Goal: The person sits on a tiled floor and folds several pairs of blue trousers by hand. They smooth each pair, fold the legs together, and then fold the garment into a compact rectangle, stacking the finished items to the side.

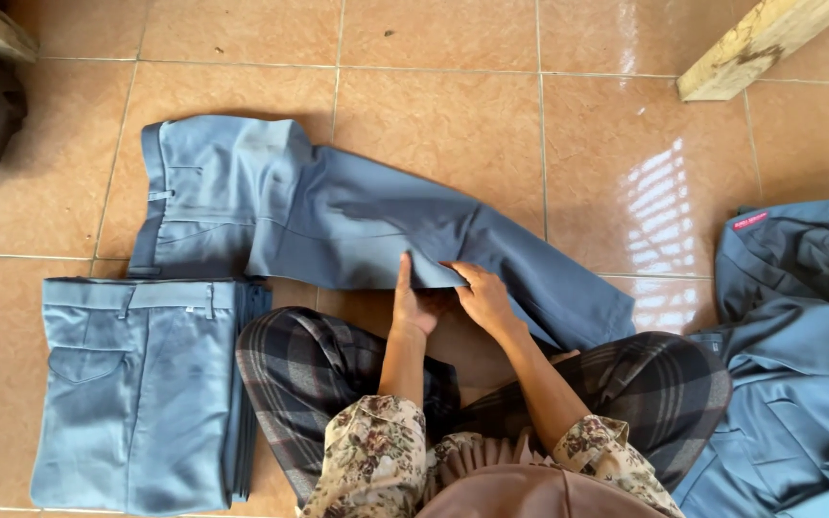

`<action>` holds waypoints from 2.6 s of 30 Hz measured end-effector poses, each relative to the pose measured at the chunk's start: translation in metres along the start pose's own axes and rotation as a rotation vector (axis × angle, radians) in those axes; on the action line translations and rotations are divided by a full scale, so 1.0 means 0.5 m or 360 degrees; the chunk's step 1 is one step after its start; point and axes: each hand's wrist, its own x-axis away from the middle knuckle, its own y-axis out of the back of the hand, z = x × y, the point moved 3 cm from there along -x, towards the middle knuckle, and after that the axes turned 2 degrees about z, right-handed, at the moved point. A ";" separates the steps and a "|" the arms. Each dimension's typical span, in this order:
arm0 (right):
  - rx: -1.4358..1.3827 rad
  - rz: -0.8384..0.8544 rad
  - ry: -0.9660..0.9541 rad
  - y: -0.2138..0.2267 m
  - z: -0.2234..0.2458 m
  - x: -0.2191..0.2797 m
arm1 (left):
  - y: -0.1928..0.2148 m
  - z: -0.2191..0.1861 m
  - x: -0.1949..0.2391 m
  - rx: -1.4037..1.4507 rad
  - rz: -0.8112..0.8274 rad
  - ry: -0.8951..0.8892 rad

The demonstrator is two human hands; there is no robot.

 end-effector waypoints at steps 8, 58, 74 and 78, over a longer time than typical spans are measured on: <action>0.0646 0.0048 -0.0062 0.046 0.051 0.022 | -0.029 -0.061 -0.027 -0.0724 -0.0318 -0.0391; 0.0370 -0.0183 -0.0786 0.257 -0.526 -0.117 | 0.161 -0.295 -0.303 -0.2949 -0.0111 -0.0939; 0.0966 0.0181 -0.0783 0.222 -0.556 -0.233 | 0.045 -0.269 -0.557 -0.3828 -0.0396 -0.1030; -0.0103 -0.0094 -0.0948 0.267 -0.503 -0.196 | -0.012 -0.281 -0.474 -0.3785 -0.0463 -0.1004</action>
